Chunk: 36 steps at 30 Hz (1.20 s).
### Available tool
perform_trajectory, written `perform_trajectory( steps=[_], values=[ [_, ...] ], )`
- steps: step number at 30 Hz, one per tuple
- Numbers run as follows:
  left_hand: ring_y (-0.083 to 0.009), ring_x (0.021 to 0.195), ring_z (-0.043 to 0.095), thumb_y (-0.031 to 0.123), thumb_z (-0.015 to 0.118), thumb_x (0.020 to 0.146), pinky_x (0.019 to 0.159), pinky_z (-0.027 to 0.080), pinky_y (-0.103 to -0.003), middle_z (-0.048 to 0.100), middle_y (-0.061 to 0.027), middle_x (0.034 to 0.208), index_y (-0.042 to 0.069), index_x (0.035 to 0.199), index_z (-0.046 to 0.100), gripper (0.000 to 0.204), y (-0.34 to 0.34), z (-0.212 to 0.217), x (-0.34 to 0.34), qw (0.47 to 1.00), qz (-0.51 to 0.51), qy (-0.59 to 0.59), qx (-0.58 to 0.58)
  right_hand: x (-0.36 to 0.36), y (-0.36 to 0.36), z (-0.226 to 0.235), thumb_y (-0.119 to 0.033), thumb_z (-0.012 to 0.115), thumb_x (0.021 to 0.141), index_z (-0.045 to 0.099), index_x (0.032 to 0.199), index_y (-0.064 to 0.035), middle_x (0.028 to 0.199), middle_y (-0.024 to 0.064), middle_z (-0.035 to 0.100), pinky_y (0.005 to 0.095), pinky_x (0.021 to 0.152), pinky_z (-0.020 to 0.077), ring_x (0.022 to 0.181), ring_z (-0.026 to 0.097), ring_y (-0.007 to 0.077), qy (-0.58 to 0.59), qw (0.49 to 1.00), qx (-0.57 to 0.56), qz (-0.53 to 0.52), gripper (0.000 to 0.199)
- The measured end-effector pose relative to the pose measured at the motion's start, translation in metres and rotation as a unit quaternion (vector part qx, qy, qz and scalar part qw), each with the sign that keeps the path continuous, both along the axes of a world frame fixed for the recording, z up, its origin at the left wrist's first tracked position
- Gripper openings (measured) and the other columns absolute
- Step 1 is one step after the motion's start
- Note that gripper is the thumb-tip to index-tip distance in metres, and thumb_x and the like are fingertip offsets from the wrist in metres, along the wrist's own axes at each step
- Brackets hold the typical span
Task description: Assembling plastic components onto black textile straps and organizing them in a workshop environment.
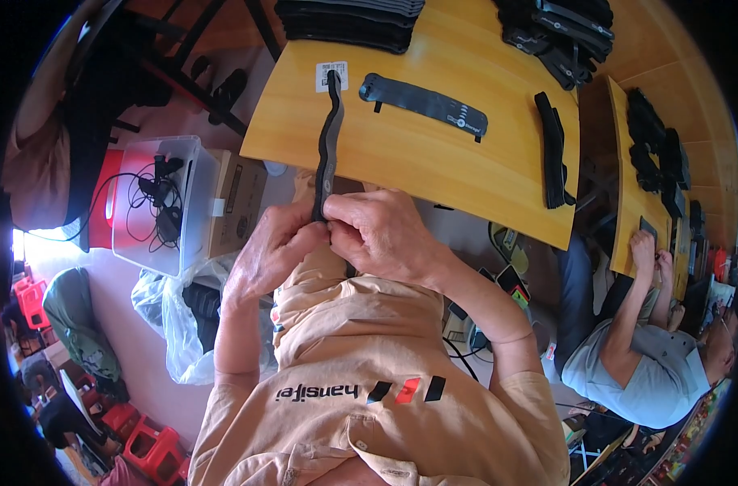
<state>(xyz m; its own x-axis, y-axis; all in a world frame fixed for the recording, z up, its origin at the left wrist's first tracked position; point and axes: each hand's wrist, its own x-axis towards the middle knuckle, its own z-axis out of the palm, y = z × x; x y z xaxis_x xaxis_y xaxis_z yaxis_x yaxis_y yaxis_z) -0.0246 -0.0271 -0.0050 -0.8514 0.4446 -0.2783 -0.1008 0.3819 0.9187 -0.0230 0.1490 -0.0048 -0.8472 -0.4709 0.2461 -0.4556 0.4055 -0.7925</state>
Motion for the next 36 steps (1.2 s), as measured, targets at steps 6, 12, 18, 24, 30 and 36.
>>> perform_trajectory(
  steps=[6,12,18,24,30,36],
  values=[
    [-0.0395,0.066,0.053,0.016,0.046,0.075,0.06,0.04,-0.042,0.053,-0.0276,0.069,-0.009,0.077,0.05,0.025,0.002,0.008,0.0,0.999,0.004,0.004,-0.047,0.002,-0.004,-0.005,0.001,0.058,0.068,0.052,0.071,-0.0029,0.06,0.0113,0.051,0.034,0.045,0.0401,0.051,0.053,0.0261,0.047,0.998,0.033,0.013,0.009],
    [-0.039,0.066,0.052,0.017,0.047,0.077,0.06,0.04,-0.042,0.054,-0.0267,0.07,-0.008,0.079,0.051,0.025,-0.003,0.009,-0.002,0.998,-0.041,-0.02,-0.049,0.004,-0.002,-0.004,-0.007,0.058,0.073,0.051,0.072,-0.0053,0.066,0.008,0.057,0.0356,0.049,0.0442,0.058,0.058,0.0275,0.021,0.997,0.073,0.027,0.007],
    [-0.0363,0.064,0.052,0.017,0.05,0.079,0.06,0.04,-0.041,0.054,-0.0249,0.069,-0.008,0.083,0.051,0.025,-0.011,0.007,-0.003,0.996,-0.071,-0.054,0.003,0.002,-0.001,-0.005,-0.005,0.059,0.072,0.05,0.072,-0.0043,0.064,0.0093,0.056,0.0358,0.048,0.0434,0.057,0.058,0.028,-0.011,0.999,0.035,0.038,0.009],
    [-0.0389,0.068,0.053,0.017,0.049,0.079,0.062,0.041,-0.041,0.054,-0.0274,0.073,-0.008,0.084,0.052,0.026,-0.006,0.007,0.0,0.998,-0.05,-0.039,-0.027,0.004,-0.001,-0.006,-0.006,0.058,0.073,0.05,0.073,-0.0043,0.065,0.0089,0.057,0.0357,0.048,0.0445,0.058,0.058,0.0278,0.011,0.998,0.055,0.031,0.008],
    [-0.0425,0.069,0.052,0.016,0.047,0.078,0.061,0.041,-0.043,0.053,-0.0279,0.071,-0.008,0.081,0.051,0.024,-0.005,0.003,0.0,0.998,-0.049,-0.018,-0.026,0.004,-0.002,-0.006,-0.007,0.058,0.072,0.051,0.073,-0.0046,0.066,0.0084,0.057,0.036,0.048,0.0452,0.058,0.059,0.0272,0.032,0.996,0.072,0.03,0.008],
    [-0.043,0.069,0.053,0.016,0.045,0.076,0.06,0.041,-0.045,0.054,-0.0267,0.07,-0.004,0.074,0.053,0.022,0.007,-0.006,0.009,0.996,0.041,0.037,-0.065,0.006,-0.008,-0.013,-0.007,0.058,0.071,0.051,0.072,-0.0048,0.064,0.0082,0.056,0.0354,0.047,0.0444,0.056,0.058,0.0262,0.046,0.996,0.069,0.013,0.007]
  ],
)
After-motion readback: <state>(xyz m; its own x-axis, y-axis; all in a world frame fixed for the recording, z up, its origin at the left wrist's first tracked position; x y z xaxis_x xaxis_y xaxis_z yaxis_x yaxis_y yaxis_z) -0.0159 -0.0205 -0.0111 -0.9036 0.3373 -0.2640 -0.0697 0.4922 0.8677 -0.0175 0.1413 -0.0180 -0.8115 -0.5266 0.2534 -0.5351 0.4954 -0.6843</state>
